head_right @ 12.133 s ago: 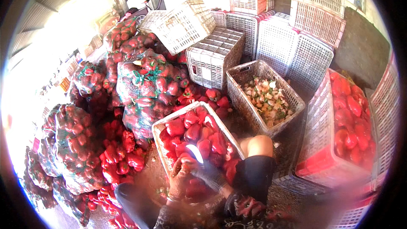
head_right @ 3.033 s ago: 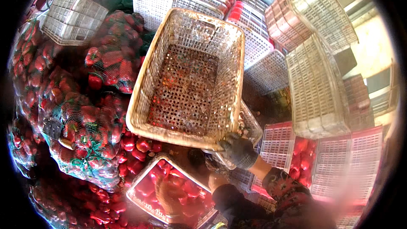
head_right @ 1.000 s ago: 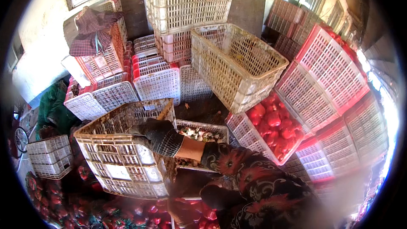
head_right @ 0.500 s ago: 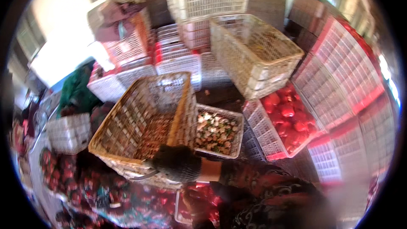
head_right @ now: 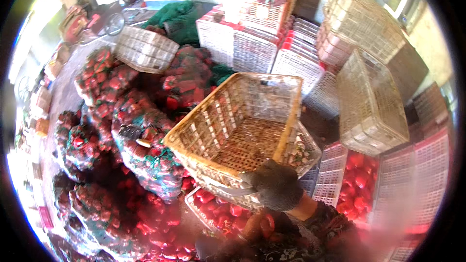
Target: The person uses a knife to trim red bell peppers and places the processed peppers into a white plastic crate.
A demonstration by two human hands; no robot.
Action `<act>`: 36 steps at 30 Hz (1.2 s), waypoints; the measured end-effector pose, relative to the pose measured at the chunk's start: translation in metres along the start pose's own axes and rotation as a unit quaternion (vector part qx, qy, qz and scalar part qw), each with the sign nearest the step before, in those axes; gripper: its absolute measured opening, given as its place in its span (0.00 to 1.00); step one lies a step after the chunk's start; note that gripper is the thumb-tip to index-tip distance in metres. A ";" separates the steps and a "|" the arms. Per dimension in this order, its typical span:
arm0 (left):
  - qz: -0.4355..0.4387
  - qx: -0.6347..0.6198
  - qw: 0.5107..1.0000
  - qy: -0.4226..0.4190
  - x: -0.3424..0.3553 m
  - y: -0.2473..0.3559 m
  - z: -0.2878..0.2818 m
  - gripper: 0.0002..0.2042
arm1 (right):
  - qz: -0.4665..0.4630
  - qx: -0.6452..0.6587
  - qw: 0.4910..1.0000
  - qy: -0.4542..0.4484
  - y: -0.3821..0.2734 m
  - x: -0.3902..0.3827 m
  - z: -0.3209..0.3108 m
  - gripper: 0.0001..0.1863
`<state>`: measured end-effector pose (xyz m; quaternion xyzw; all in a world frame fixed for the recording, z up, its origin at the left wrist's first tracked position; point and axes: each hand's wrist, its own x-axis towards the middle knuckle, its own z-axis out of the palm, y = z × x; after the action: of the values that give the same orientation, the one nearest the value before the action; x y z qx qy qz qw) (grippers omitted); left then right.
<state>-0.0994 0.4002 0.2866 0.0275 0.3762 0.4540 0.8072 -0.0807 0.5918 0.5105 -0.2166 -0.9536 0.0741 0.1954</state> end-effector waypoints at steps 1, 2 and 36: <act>0.011 0.058 0.998 0.000 0.003 -0.005 -0.002 0.25 | -0.003 0.009 1.000 0.002 0.005 -0.001 0.001 0.12; 0.041 0.140 0.989 0.014 0.002 -0.003 0.005 0.24 | -0.007 0.021 1.000 0.005 0.010 -0.003 0.001 0.12; 0.081 -0.082 0.981 0.157 0.217 0.062 -0.035 0.11 | -0.055 0.022 0.998 0.036 0.146 0.073 0.087 0.08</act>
<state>-0.0993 0.5894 0.1593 -0.0797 0.4563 0.5461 0.6980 -0.1208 0.7496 0.4228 -0.1620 -0.9545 0.0761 0.2384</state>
